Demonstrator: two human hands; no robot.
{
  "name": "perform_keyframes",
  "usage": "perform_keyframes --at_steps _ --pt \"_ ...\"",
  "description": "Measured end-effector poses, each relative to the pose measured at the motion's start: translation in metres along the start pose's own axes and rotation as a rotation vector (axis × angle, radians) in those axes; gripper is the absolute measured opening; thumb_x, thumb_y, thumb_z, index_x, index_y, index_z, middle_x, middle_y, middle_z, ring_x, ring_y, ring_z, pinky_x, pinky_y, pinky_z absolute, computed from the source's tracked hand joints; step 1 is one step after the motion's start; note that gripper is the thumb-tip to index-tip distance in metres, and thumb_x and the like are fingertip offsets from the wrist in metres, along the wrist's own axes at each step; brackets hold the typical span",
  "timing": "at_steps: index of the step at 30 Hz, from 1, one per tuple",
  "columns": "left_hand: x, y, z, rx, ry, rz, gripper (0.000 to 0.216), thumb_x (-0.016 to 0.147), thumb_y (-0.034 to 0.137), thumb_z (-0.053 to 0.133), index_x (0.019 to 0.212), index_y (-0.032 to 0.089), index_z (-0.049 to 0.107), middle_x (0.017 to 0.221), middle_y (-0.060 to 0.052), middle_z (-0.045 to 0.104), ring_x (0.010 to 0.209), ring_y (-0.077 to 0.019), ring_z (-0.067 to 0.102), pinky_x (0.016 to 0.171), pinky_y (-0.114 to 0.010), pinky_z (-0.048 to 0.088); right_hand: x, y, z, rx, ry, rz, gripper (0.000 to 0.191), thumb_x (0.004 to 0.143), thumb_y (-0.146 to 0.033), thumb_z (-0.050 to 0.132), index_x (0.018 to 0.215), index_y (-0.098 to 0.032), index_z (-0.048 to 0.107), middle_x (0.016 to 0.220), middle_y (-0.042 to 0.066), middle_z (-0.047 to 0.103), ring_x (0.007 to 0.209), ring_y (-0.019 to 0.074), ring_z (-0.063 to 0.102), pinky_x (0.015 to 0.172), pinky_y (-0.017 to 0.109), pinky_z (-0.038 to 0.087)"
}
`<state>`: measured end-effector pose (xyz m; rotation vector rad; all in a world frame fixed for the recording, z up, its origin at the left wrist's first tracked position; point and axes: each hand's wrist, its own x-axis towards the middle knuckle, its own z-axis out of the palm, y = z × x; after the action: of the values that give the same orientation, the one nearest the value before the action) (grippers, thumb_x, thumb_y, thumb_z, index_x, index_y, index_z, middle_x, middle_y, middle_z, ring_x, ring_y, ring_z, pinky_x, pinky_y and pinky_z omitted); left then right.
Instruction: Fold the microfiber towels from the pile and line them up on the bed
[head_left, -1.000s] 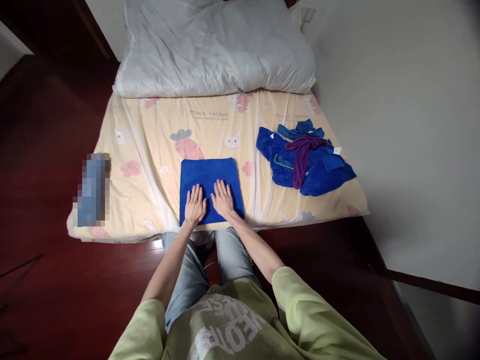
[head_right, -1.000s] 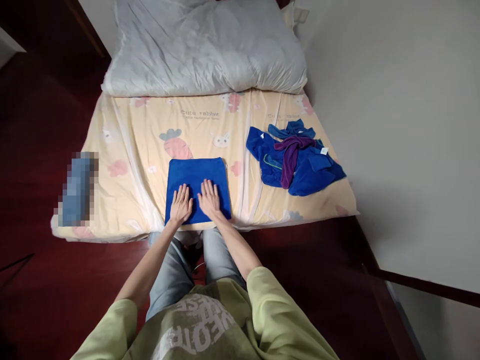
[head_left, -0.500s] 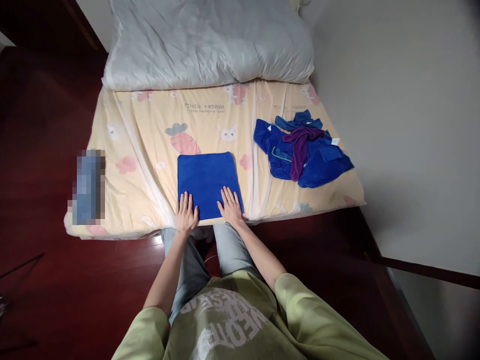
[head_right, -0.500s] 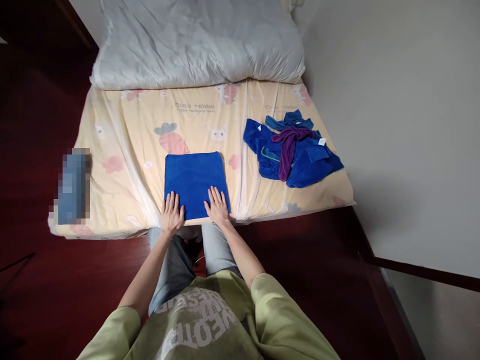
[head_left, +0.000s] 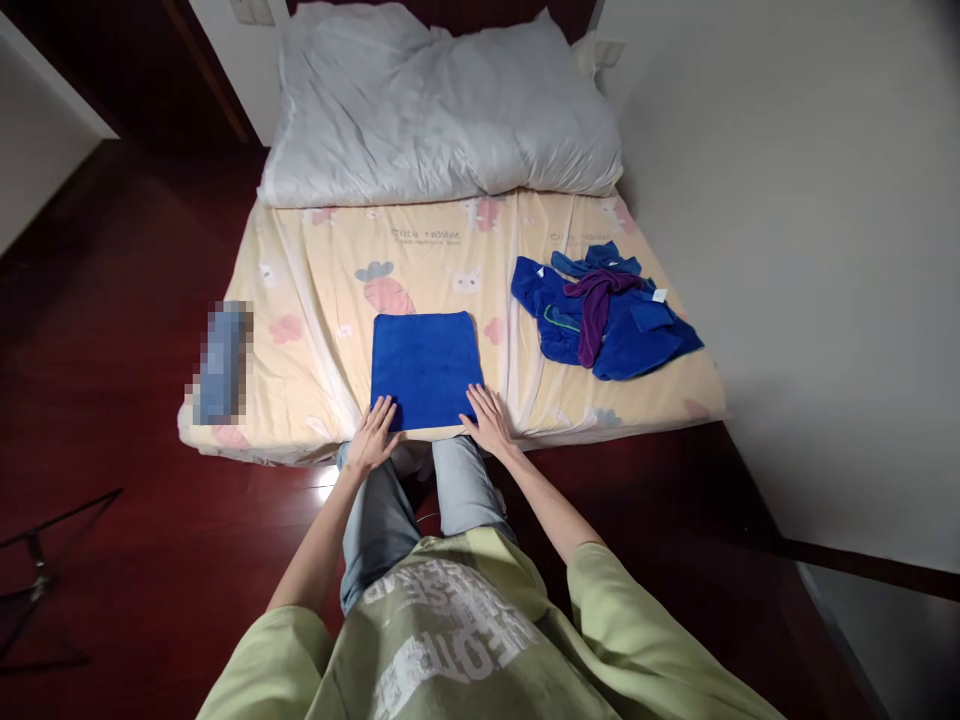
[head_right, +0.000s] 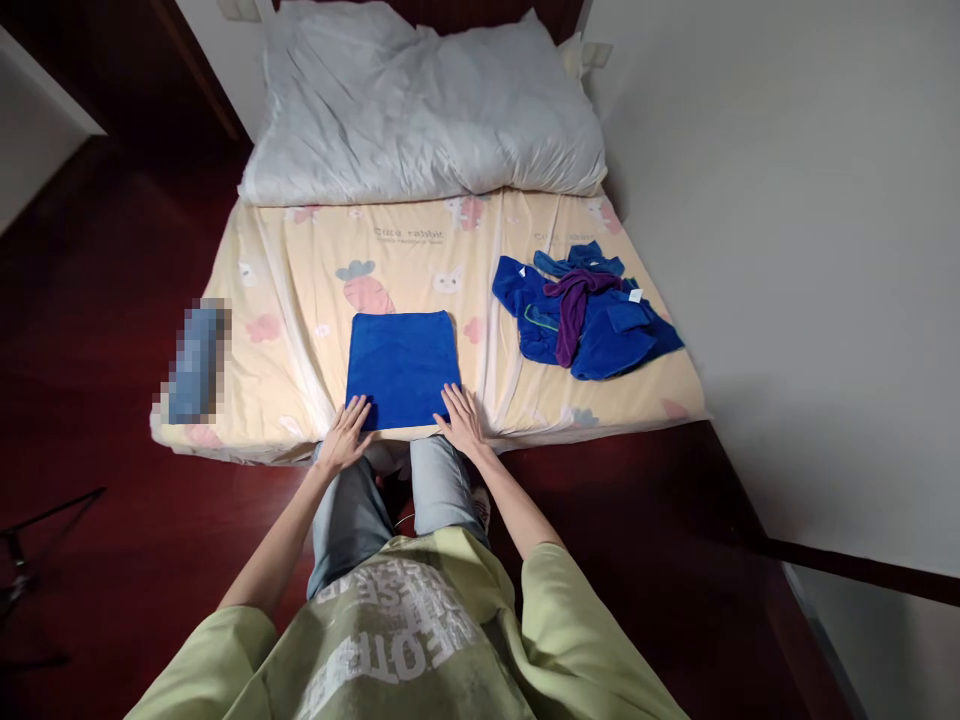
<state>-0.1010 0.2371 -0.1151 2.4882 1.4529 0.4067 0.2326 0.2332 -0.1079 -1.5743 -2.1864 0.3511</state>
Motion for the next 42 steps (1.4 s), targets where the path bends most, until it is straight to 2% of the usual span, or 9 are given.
perform_keyframes --at_steps 3,6,9,19,25,29,33,37,42 --pt "-0.014 -0.005 -0.002 0.024 -0.083 0.062 0.061 0.097 0.018 0.042 0.157 0.011 0.047 0.166 -0.014 0.038 0.159 -0.0265 0.027 0.13 -0.047 0.027 -0.022 0.01 -0.008 0.003 -0.008 -0.124 0.054 0.102 -0.025 0.05 0.156 -0.016 0.051 0.16 0.01 0.051 0.154 0.024 0.04 0.131 0.048 0.029" --pt "-0.013 -0.008 0.0 0.072 -0.108 -0.009 0.063 0.091 0.005 0.037 0.152 0.008 0.052 0.163 -0.016 0.042 0.156 -0.027 0.032 0.128 -0.046 0.031 -0.026 0.02 -0.004 -0.036 -0.003 -0.102 0.051 0.098 -0.015 0.05 0.147 -0.013 0.06 0.153 0.013 0.058 0.148 0.025 0.05 0.126 0.047 0.039" --pt "-0.004 -0.006 0.0 0.115 -0.114 -0.078 0.066 0.088 -0.002 0.033 0.15 0.006 0.053 0.163 -0.019 0.042 0.156 -0.0276 0.033 0.127 -0.045 0.033 -0.019 0.026 0.002 -0.093 -0.029 -0.079 0.051 0.093 -0.01 0.053 0.143 -0.009 0.064 0.15 0.015 0.06 0.146 0.027 0.053 0.125 0.047 0.042" --pt "0.003 -0.004 0.003 0.126 -0.113 -0.164 0.06 0.093 0.0 0.032 0.149 0.005 0.054 0.158 -0.025 0.046 0.153 -0.031 0.039 0.121 -0.047 0.043 -0.007 0.013 0.01 -0.251 -0.168 -0.101 0.054 0.092 -0.004 0.05 0.144 -0.01 0.063 0.151 0.016 0.058 0.147 0.027 0.051 0.124 0.047 0.039" --pt "0.001 -0.012 0.008 0.045 -0.007 -0.126 0.063 0.091 0.005 0.034 0.15 0.01 0.053 0.152 -0.023 0.055 0.15 -0.0262 0.044 0.12 -0.047 0.042 0.001 0.009 0.009 -0.151 -0.11 0.02 0.053 0.085 0.001 0.056 0.135 -0.011 0.07 0.145 0.018 0.063 0.141 0.0278 0.058 0.115 0.047 0.049" --pt "-0.007 -0.013 0.002 0.04 -0.038 -0.116 0.062 0.09 0.004 0.032 0.148 0.009 0.054 0.153 -0.023 0.053 0.15 -0.0263 0.044 0.124 -0.049 0.036 -0.007 0.015 0.001 -0.095 -0.064 0.032 0.055 0.08 0.004 0.059 0.13 -0.013 0.073 0.141 0.016 0.065 0.137 0.0278 0.062 0.113 0.046 0.053" --pt "-0.031 -0.007 0.0 0.03 -0.078 -0.104 0.065 0.087 0.003 0.037 0.148 0.014 0.055 0.156 -0.018 0.052 0.151 -0.0251 0.044 0.127 -0.047 0.033 -0.033 0.026 -0.002 0.013 -0.042 -0.007 0.057 0.08 0.005 0.055 0.13 -0.015 0.074 0.138 0.013 0.069 0.132 0.0255 0.065 0.115 0.044 0.053" --pt "-0.044 -0.001 0.0 -0.062 -0.04 -0.156 0.072 0.079 0.0 0.04 0.145 0.017 0.06 0.154 -0.012 0.056 0.146 -0.0226 0.049 0.125 -0.042 0.038 -0.048 0.033 0.001 0.174 -0.026 0.026 0.054 0.08 0.002 0.051 0.123 -0.016 0.078 0.132 0.01 0.074 0.128 0.0222 0.068 0.116 0.042 0.052" --pt "-0.03 -0.006 -0.005 -0.208 0.082 -0.264 0.066 0.072 0.004 0.043 0.131 0.016 0.071 0.136 -0.01 0.069 0.129 -0.0255 0.061 0.116 -0.043 0.048 -0.036 0.036 0.004 0.346 0.111 0.127 0.048 0.078 0.0 0.054 0.112 -0.02 0.082 0.118 0.008 0.079 0.115 0.0225 0.072 0.106 0.044 0.057"
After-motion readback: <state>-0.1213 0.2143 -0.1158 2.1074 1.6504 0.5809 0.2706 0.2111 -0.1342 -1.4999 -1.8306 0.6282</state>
